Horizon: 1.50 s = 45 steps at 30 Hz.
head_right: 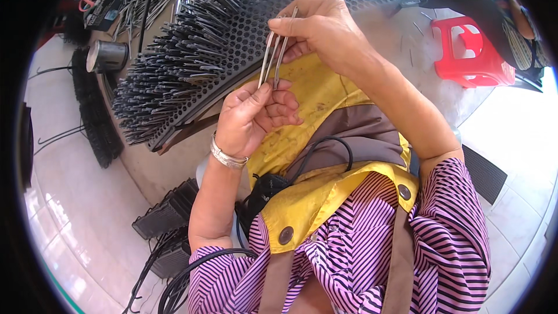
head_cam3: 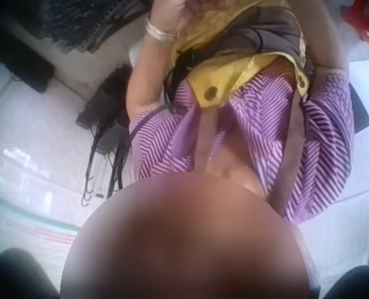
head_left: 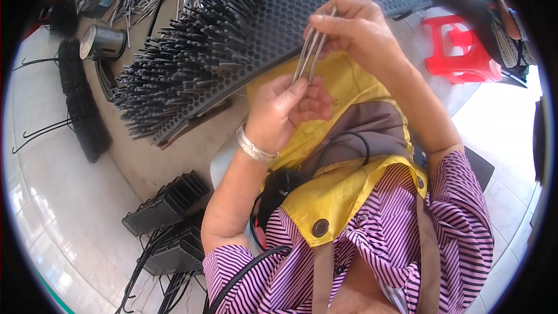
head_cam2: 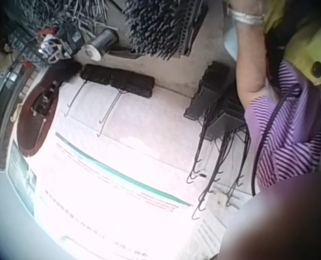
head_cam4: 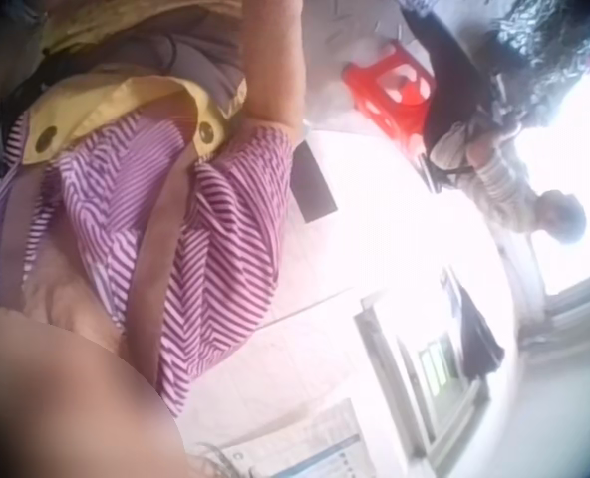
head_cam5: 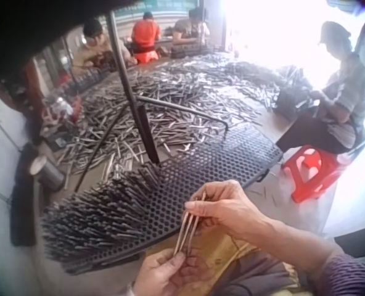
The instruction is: Picking up bundles of metal rods and inserting them into the holes of a perforated sorting tray.
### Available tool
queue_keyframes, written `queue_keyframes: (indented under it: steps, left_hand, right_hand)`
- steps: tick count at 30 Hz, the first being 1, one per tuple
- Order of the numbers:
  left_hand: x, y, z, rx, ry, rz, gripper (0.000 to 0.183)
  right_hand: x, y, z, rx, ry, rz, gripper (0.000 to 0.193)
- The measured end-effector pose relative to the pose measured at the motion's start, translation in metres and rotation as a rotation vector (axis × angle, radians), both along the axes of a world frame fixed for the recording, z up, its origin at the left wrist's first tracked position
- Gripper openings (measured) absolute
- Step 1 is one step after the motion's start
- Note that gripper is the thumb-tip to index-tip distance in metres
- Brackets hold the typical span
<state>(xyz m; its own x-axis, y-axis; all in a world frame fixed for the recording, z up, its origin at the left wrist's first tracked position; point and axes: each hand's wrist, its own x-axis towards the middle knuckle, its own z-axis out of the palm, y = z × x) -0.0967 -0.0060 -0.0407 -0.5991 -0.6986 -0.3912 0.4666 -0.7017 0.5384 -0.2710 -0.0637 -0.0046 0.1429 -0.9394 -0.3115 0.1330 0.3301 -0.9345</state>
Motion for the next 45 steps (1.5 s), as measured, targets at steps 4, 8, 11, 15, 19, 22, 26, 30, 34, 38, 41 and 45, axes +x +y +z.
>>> queue_keyframes:
  steps: [4,8,11,15,19,22,26,30,34,38,41,45]
  left_hand:
    - [0.0,0.001,-0.001,-0.018,-0.04,-0.013,0.033]
    - [-0.001,0.002,0.0,-0.085,-0.07,-0.019,0.032]
    - [-0.002,0.005,0.003,-0.092,-0.127,-0.031,0.031]
    - [-0.003,0.005,0.003,-0.072,-0.115,-0.04,0.03]
    - [-0.003,0.006,0.002,-0.055,-0.139,-0.038,0.033]
    - [-0.003,0.007,0.002,-0.064,-0.146,-0.048,0.034]
    - [-0.003,0.002,0.005,-0.06,-0.086,0.046,0.044]
    - [-0.002,0.001,0.002,-0.036,-0.024,0.024,0.049]
    - [0.0,0.002,0.003,-0.039,-0.025,-0.01,0.05]
    - [0.0,0.001,0.003,-0.023,-0.012,0.007,0.049]
    - [0.0,0.001,0.001,-0.006,0.003,0.016,0.048]
    - [0.001,0.0,-0.001,0.025,0.021,0.023,0.046]
  right_hand:
    - [0.0,0.002,-0.002,-0.006,-0.046,-0.007,0.014]
    - [0.002,0.003,-0.002,0.007,-0.082,0.012,0.014]
    - [0.006,0.004,-0.003,0.004,-0.078,0.018,0.014]
    - [0.006,0.004,-0.001,0.019,-0.082,0.031,0.015]
    - [0.003,0.004,0.0,0.035,-0.075,0.105,0.015]
    - [0.001,0.002,-0.001,0.026,-0.086,0.115,0.015]
    - [0.0,-0.01,0.003,0.0,-0.144,0.035,0.013]
    - [0.001,-0.036,-0.002,-0.187,-0.13,-0.114,0.012]
    - [0.007,-0.059,-0.01,-0.318,-0.176,-0.219,0.008]
    - [0.01,-0.067,-0.013,-0.377,-0.18,-0.23,0.006]
    - [0.014,-0.069,-0.013,-0.365,-0.174,-0.223,0.006]
    - [0.013,-0.073,-0.017,-0.381,-0.151,-0.21,0.006]
